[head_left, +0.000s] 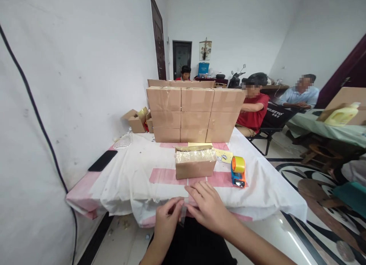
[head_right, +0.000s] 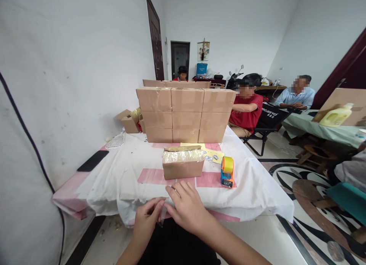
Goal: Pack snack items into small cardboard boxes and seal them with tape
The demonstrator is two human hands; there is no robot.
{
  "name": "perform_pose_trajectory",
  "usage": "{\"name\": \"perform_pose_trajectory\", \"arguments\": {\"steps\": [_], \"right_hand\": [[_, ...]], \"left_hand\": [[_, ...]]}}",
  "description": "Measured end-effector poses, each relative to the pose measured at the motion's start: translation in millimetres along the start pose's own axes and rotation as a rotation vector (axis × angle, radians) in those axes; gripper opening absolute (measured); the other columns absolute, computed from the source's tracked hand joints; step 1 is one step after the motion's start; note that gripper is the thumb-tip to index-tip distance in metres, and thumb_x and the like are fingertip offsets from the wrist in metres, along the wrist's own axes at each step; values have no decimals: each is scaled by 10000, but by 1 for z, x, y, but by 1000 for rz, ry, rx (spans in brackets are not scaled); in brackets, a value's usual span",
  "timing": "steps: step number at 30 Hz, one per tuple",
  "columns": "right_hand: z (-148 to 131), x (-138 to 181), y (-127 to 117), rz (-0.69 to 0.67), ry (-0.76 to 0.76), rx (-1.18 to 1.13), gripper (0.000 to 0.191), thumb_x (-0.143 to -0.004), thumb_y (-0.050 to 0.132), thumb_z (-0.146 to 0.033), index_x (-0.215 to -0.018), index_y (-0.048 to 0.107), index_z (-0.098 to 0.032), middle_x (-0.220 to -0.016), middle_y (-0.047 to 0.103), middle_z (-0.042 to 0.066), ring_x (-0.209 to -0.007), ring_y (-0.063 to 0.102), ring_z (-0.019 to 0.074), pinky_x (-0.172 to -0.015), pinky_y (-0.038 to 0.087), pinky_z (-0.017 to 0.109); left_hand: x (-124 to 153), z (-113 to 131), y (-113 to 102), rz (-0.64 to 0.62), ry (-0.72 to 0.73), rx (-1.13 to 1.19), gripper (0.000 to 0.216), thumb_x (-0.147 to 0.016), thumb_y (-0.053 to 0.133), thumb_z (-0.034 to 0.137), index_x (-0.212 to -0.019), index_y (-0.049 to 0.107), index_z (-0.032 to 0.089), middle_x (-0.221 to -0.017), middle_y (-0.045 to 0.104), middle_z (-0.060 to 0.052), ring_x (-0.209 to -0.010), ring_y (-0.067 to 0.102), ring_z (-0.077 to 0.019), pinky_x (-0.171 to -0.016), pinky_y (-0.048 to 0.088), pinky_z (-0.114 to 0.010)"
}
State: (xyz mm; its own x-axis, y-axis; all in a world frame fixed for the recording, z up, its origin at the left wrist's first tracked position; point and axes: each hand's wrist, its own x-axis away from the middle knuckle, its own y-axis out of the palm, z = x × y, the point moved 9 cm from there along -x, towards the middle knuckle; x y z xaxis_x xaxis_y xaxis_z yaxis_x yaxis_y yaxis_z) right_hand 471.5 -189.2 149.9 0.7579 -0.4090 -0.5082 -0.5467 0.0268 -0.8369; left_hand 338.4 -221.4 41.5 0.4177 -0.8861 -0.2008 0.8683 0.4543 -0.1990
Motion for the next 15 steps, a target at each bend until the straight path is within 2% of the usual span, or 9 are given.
{"name": "perform_pose_trajectory", "arguments": {"steps": [1, 2, 4, 6, 10, 12, 15], "right_hand": [[1, -2, -1, 10, 9, -27, 203, -987, 544, -257, -1145, 653, -191, -1007, 659, 111, -909, 569, 266, -775, 482, 415], [1, -5, -3, 8, 18, -60, 167, -994, 513, -214, -1048, 670, -202, -961, 653, 93, -881, 567, 246, -754, 474, 392], [3, -12, -8, -10, 26, -110, 186, -998, 497, -188, -945, 674, -211, -920, 639, 73, -855, 557, 223, -732, 456, 368], [5, -21, -19, -27, 10, -141, 176, -995, 520, -208, -913, 676, -214, -951, 640, 72, -877, 556, 223, -744, 449, 370], [25, -44, -60, 40, 46, -261, 190, -1004, 520, -260, -896, 670, -216, -1014, 629, 72, -955, 583, 224, -833, 469, 381], [42, -59, -87, 94, 93, -291, 207, -1009, 524, -321, -902, 676, -228, -1043, 630, 69, -1009, 590, 235, -899, 464, 399], [65, -90, -106, 39, 118, -368, 289, -987, 546, -451, -847, 674, -232, -1099, 635, 69, -1097, 582, 263, -990, 432, 439]], "left_hand": [[1, 0, -1, 11, 1, 5, 435, -887, 600, 556, -907, 798, 169, -512, 597, 1, -451, 508, -138, -489, 448, -247], [2, 0, -1, 20, 0, 14, 439, -886, 601, 559, -923, 799, 169, -510, 595, 1, -450, 509, -139, -489, 451, -249], [4, 0, -2, 35, -9, 42, 450, -885, 605, 562, -971, 796, 163, -503, 584, 7, -448, 505, -138, -493, 456, -253], [4, 0, 0, 24, -31, 91, 482, -878, 621, 556, -1095, 764, 150, -512, 591, 14, -468, 530, -141, -519, 476, -254], [2, -10, 2, -9, -135, 200, 688, -881, 631, 544, -1419, 513, 132, -541, 622, 37, -526, 591, -154, -576, 502, -253], [2, -19, -4, 9, -168, 199, 722, -885, 619, 564, -1431, 459, 120, -516, 596, 53, -505, 572, -154, -555, 477, -249], [5, -34, -19, 52, -179, 155, 705, -879, 608, 599, -1376, 482, 115, -495, 559, 67, -486, 552, -152, -534, 436, -245]]}}
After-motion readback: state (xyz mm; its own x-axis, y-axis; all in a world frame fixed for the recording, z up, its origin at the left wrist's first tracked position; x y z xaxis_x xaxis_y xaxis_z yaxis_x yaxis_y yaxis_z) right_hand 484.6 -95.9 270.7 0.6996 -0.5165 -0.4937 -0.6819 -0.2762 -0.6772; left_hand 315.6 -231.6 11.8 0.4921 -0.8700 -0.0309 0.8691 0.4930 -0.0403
